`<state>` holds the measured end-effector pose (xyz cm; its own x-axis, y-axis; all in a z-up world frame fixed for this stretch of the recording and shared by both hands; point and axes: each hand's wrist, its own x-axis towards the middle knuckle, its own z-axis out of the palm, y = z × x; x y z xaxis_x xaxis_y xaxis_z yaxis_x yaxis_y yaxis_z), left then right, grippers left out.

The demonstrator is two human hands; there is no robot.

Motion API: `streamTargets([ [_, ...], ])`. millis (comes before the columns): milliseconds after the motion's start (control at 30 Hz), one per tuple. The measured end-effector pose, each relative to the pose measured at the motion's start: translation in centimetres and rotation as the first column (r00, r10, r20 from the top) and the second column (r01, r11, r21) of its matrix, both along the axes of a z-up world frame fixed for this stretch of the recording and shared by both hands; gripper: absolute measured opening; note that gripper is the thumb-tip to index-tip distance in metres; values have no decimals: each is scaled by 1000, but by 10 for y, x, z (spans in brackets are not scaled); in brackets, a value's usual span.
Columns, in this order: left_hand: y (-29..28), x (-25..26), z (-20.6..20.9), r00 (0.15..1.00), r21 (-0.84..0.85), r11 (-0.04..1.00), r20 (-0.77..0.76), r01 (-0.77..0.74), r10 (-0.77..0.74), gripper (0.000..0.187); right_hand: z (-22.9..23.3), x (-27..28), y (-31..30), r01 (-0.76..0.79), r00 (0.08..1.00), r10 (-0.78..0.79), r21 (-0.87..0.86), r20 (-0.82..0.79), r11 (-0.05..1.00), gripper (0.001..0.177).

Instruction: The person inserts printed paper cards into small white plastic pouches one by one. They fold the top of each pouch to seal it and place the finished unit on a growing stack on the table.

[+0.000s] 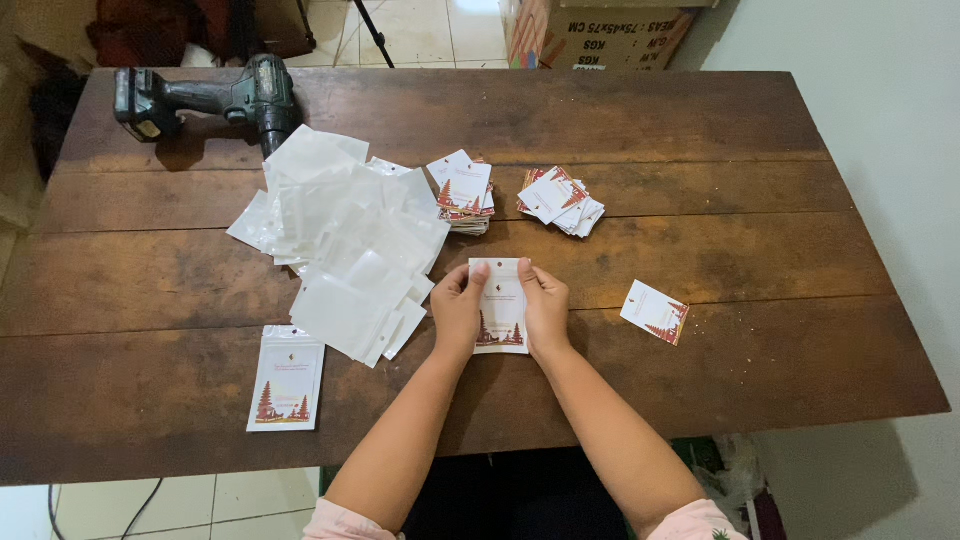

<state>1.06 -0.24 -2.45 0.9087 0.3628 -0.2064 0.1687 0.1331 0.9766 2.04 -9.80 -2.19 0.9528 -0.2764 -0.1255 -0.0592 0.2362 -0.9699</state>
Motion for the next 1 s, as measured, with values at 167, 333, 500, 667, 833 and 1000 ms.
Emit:
streamTargets([
  [167,2,4,-13,999,5,999,22,-35,35,24,-16,4,-5,-33,999,32,-30,-20,999,23],
  [333,7,7,-26,992,81,995,112,-62,53,26,10,-15,-3,-190,977,199,-113,74,975,25],
  [500,12,-17,29,951,218,969,308,-114,43,27,5,-9,-7,-147,972,164,-108,170,983,32],
  [667,33,-49,50,948,245,965,318,-91,9,49,26,-27,19,-255,953,248,23,174,967,39],
  [833,109,-96,41,946,236,948,294,-214,140,46,9,-48,76,-461,877,447,45,177,886,67],
  [1000,183,-134,25,914,406,832,309,-377,263,44,8,-78,136,-651,753,648,-17,111,759,79],
])
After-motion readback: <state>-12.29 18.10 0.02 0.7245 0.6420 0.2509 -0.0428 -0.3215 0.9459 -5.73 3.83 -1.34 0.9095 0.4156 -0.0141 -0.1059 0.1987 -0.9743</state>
